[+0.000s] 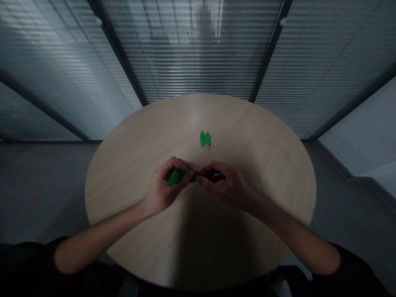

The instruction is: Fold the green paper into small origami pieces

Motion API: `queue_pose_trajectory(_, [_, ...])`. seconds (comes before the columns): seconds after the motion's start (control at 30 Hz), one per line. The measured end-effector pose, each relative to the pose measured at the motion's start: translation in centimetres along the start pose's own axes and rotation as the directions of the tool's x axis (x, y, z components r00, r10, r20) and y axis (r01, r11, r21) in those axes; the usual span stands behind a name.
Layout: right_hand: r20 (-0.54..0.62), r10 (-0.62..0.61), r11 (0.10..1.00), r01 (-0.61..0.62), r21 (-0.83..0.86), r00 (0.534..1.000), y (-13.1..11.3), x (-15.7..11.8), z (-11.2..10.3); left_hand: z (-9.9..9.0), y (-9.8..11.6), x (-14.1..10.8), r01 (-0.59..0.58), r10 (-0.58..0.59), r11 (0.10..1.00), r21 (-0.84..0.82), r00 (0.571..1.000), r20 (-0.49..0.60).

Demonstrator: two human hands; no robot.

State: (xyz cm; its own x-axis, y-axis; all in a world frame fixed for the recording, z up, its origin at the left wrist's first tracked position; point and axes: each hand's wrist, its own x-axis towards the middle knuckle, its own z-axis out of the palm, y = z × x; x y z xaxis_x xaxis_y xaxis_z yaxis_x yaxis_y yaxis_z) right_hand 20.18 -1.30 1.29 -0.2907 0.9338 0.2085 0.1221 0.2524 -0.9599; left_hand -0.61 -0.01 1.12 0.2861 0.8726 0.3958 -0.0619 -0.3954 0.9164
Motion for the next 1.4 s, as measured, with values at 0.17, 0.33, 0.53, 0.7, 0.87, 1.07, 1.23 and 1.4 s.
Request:
queue_pose_trajectory(0.17, [-0.018, -0.016, 0.999, 0.015, -0.038, 1.0, -0.35, 0.09, 0.01, 0.0, 0.05, -0.01, 0.0, 0.0, 0.999, 0.049, 1.0, -0.003])
queue_pose_trajectory(0.33, [0.016, -0.014, 0.999, 0.014, -0.04, 1.0, -0.35, 0.15, -0.06, -0.03, -0.09, 0.02, -0.001, 0.001, 1.0, 0.024, 1.0, 0.011])
queue_pose_trajectory(0.53, [0.036, -0.006, 0.998, 0.008, -0.066, 0.999, 0.26, 0.08, -0.02, 0.07, -0.31, -0.08, 0.006, -0.007, 0.999, 0.036, 1.0, 0.023])
queue_pose_trajectory(0.7, [0.022, -0.006, 0.997, 0.008, -0.079, 1.0, 0.13, 0.04, 0.23, -0.03, -0.26, -0.17, -0.023, 0.02, 0.998, 0.063, 0.999, 0.045])
queue_pose_trajectory(0.87, [0.023, -0.01, 0.999, 0.011, -0.042, 1.0, -0.26, -0.07, 0.26, -0.19, -0.03, -0.23, -0.053, 0.047, 0.996, 0.073, 0.995, 0.083])
queue_pose_trajectory(1.07, [0.019, -0.004, 0.999, 0.005, -0.031, 1.0, -0.03, -0.04, 0.15, -0.37, -0.08, -0.34, -0.085, 0.072, 0.989, 0.125, 0.992, 0.103])
queue_pose_trajectory(1.23, [0.015, -0.015, 0.997, 0.016, -0.07, 1.0, 0.02, 0.07, 0.29, -0.43, -0.1, -0.26, -0.098, 0.082, 0.983, 0.155, 0.991, 0.101])
queue_pose_trajectory(1.4, [-0.012, -0.019, 0.996, 0.018, -0.085, 1.0, 0.03, 0.1, 0.35, -0.5, 0.06, -0.23, -0.115, 0.093, 0.976, 0.188, 0.989, 0.118])
